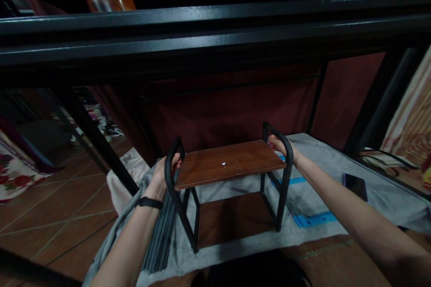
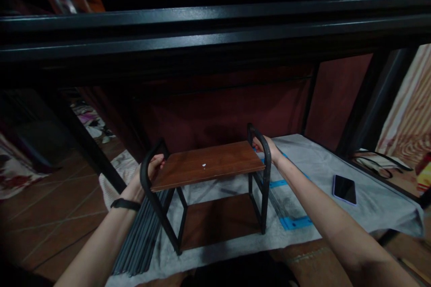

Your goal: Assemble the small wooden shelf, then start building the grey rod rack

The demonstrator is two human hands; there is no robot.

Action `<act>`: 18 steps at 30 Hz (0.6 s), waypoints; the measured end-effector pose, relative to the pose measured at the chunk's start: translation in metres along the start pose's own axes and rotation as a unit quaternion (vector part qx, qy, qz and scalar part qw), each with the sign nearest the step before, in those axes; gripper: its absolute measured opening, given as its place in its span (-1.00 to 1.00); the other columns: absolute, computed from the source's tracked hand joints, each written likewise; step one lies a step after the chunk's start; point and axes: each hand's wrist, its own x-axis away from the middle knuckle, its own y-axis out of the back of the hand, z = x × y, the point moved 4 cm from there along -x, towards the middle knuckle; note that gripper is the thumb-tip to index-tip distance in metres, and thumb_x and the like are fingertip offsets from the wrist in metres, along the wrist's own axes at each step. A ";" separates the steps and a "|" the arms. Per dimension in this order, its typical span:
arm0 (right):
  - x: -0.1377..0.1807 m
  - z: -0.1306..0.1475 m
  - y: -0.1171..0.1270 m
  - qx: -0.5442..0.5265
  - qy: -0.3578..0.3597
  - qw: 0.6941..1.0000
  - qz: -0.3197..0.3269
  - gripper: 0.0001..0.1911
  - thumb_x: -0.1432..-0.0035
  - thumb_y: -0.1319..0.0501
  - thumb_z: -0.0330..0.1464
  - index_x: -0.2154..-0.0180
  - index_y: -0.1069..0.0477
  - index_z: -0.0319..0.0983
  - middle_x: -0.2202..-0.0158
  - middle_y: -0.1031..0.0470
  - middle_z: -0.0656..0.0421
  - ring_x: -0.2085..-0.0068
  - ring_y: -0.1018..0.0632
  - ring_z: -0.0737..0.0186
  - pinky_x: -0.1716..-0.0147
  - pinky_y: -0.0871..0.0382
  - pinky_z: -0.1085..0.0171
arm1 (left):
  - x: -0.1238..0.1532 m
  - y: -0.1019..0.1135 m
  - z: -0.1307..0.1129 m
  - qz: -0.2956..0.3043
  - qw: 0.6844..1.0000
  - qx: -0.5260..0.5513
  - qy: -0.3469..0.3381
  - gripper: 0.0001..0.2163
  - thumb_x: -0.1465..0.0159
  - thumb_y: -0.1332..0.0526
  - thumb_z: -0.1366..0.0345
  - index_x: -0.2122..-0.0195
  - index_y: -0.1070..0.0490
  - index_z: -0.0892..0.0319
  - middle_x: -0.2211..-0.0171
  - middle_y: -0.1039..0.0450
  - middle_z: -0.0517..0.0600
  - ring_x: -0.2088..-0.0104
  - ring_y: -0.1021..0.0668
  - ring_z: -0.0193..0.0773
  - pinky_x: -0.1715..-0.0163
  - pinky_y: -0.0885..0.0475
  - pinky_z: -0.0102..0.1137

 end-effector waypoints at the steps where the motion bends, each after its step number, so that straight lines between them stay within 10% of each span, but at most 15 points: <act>1: -0.002 -0.002 0.000 -0.002 0.000 1.000 0.002 -0.61 0.07 -0.33 -0.03 0.51 -0.36 -0.21 0.54 -0.42 0.18 0.49 -0.40 0.31 0.49 -0.30 0.33 | -0.001 0.000 0.001 0.011 1.000 0.004 -0.001 -0.90 -0.07 -0.37 0.46 0.43 -0.46 0.25 0.60 -0.43 -0.09 0.63 -0.42 -0.46 0.64 -0.31 -0.58; 18: -0.005 -0.008 0.000 0.004 0.002 1.000 -0.004 -0.56 0.08 -0.32 0.02 0.54 -0.33 -0.20 0.57 -0.39 0.20 0.50 -0.38 0.31 0.52 -0.30 0.34 | -0.014 0.008 0.014 0.067 0.997 0.027 -0.011 -0.88 -0.07 -0.40 0.43 0.38 -0.49 0.29 0.55 -0.45 -0.08 0.59 -0.46 -0.47 0.59 -0.37 -0.61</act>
